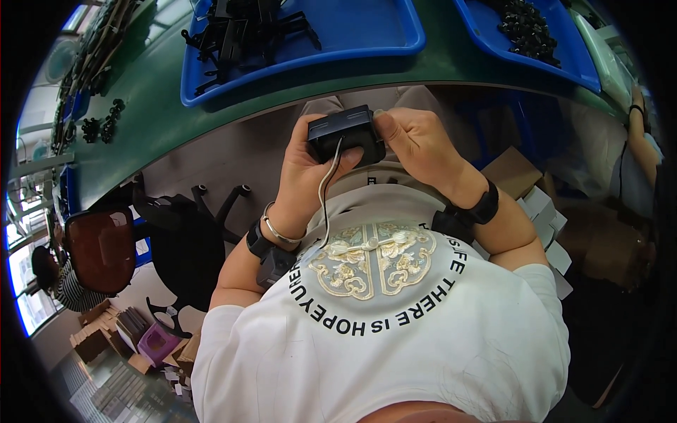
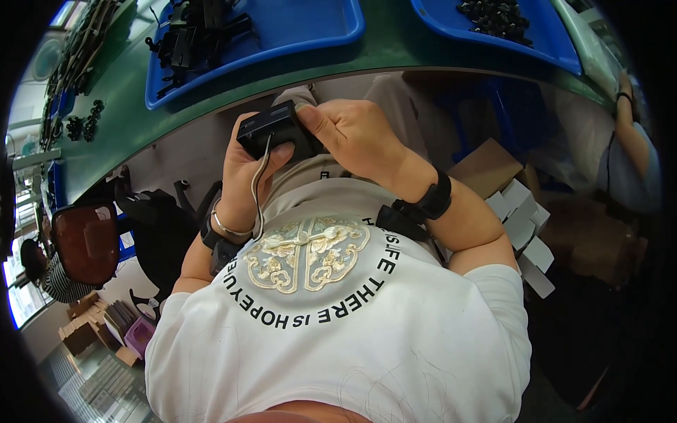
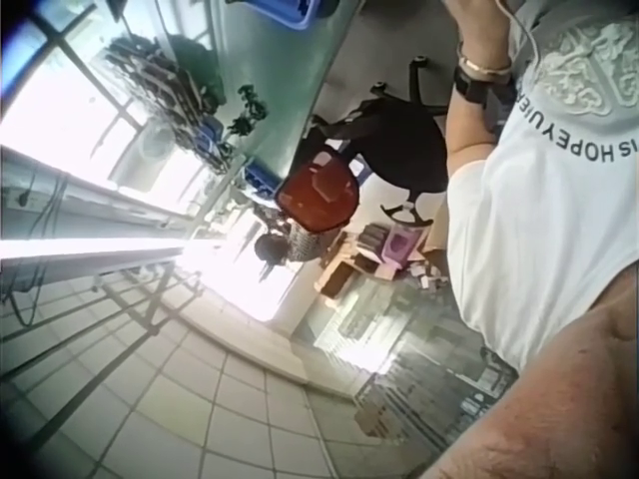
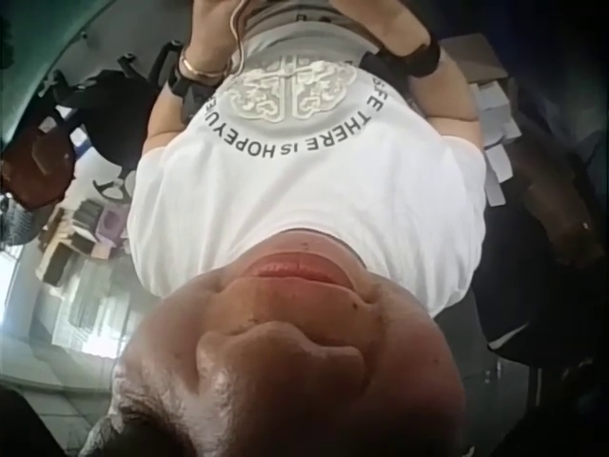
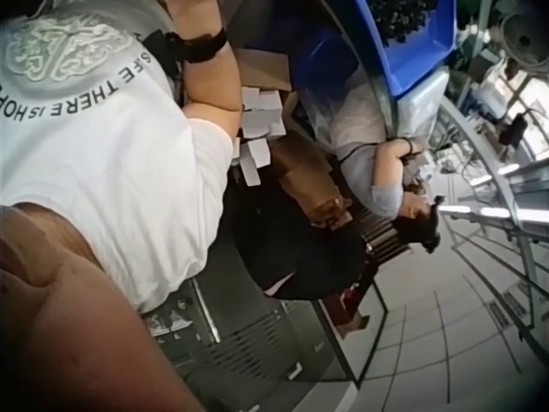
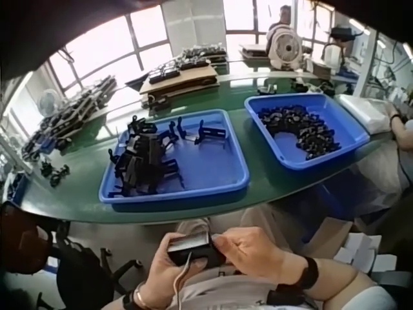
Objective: Assemble small plastic components and electrical wires into a main housing at a factory workstation.
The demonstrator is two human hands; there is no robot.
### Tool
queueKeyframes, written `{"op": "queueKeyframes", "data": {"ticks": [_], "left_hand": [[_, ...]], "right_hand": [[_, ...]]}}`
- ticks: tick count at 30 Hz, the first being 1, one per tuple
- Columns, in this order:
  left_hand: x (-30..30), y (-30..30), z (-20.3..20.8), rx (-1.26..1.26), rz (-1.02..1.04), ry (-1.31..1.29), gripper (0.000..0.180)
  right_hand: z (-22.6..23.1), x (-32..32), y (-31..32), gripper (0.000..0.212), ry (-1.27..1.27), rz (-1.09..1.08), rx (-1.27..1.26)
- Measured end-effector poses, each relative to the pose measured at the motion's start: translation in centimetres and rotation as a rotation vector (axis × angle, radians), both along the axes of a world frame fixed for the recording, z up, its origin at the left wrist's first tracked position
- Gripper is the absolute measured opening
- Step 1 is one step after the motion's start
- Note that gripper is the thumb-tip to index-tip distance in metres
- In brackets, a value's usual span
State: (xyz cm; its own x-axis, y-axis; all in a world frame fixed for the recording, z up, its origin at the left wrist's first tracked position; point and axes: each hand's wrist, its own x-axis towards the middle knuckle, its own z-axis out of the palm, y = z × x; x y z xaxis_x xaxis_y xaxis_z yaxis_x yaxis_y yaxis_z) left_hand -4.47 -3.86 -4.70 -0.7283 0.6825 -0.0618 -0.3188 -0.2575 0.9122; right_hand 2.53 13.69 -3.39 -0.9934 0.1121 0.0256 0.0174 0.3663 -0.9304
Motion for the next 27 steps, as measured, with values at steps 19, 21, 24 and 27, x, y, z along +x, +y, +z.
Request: {"op": "queueKeyframes", "data": {"ticks": [19,21,24,27], "left_hand": [[-0.3,0.4,0.1,-0.084,-0.024,-0.207,0.036],[-0.2,0.3,0.0,-0.103,-0.027,-0.194,0.035],[0.3,0.2,0.1,-0.07,0.041,-0.034,0.035],[-0.1,0.3,0.2,-0.066,0.038,-0.062,0.034]], "right_hand": [[0.0,1.3,0.6,0.019,0.101,-0.031,-0.128],[-0.1,1.3,0.7,0.021,0.097,-0.03,-0.071],[-0.1,0.9,1.0,0.028,-0.09,0.043,0.082],[0.0,1.2,0.4,0.032,0.095,-0.056,-0.074]]}}
